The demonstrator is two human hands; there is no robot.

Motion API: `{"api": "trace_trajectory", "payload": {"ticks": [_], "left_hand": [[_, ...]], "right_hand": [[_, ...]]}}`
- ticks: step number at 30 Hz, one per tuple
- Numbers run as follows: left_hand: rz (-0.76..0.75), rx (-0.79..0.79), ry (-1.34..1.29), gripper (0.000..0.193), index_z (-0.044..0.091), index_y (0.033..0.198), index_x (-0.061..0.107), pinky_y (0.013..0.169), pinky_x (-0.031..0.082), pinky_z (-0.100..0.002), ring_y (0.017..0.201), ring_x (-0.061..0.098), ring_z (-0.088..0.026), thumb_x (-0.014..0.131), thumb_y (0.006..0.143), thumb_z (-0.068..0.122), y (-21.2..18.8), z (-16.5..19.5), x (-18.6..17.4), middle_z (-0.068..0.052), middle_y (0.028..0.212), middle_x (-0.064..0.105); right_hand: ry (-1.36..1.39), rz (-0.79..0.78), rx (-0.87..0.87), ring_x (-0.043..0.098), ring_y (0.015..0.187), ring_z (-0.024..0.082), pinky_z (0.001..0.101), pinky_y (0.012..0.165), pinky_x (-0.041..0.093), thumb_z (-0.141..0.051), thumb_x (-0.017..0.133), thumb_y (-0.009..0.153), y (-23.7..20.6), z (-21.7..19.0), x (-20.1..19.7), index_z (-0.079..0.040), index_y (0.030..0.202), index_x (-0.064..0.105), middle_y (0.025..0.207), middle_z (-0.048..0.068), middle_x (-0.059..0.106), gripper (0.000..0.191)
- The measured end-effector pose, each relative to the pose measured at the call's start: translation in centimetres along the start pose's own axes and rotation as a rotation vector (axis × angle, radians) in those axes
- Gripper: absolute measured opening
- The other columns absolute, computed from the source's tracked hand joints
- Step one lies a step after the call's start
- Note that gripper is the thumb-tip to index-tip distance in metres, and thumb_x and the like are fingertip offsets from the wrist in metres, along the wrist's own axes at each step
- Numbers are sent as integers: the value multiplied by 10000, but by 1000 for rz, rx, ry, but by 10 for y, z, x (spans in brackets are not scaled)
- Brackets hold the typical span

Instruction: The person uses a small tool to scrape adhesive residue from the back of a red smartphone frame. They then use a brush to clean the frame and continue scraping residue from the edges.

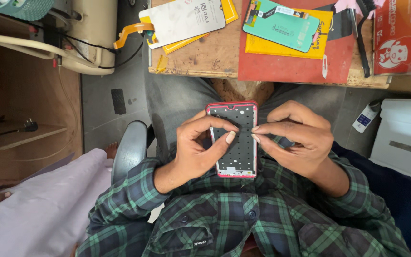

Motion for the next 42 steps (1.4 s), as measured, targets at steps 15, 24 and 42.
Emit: {"api": "trace_trajectory", "payload": {"ticks": [15, 24, 42], "left_hand": [[9, 34, 84, 118, -19, 1040, 731, 880, 548, -259, 1014, 693, -140, 723, 932, -65, 3, 7, -1, -105, 1090, 714], [-9, 148, 185, 122, -13, 1015, 734, 872, 565, -281, 972, 723, -174, 750, 895, -35, 3, 22, 0, -123, 1053, 733], [-32, 228, 248, 143, 3, 1020, 731, 831, 585, -276, 981, 744, -207, 756, 890, -51, 3, 29, 5, -140, 1072, 739]], "right_hand": [[-27, -15, -19, 627, 745, 129, 265, 629, 450, 50, 865, 779, 2, -3, 1, -38, 1007, 772, 904, 64, 636, 262], [-20, -12, -36, 613, 724, 132, 268, 616, 432, 37, 877, 758, 0, -7, -2, -48, 1000, 777, 880, 66, 646, 275], [117, -11, 9, 599, 712, 99, 239, 591, 406, 50, 851, 787, -3, -2, -3, -4, 993, 758, 897, 84, 659, 232]]}}
Point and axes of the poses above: each hand's wrist, its own y-axis towards the middle knuckle, its own x-axis out of the palm, z = x × y, the point moved 8 cm from there along y, towards the middle knuckle
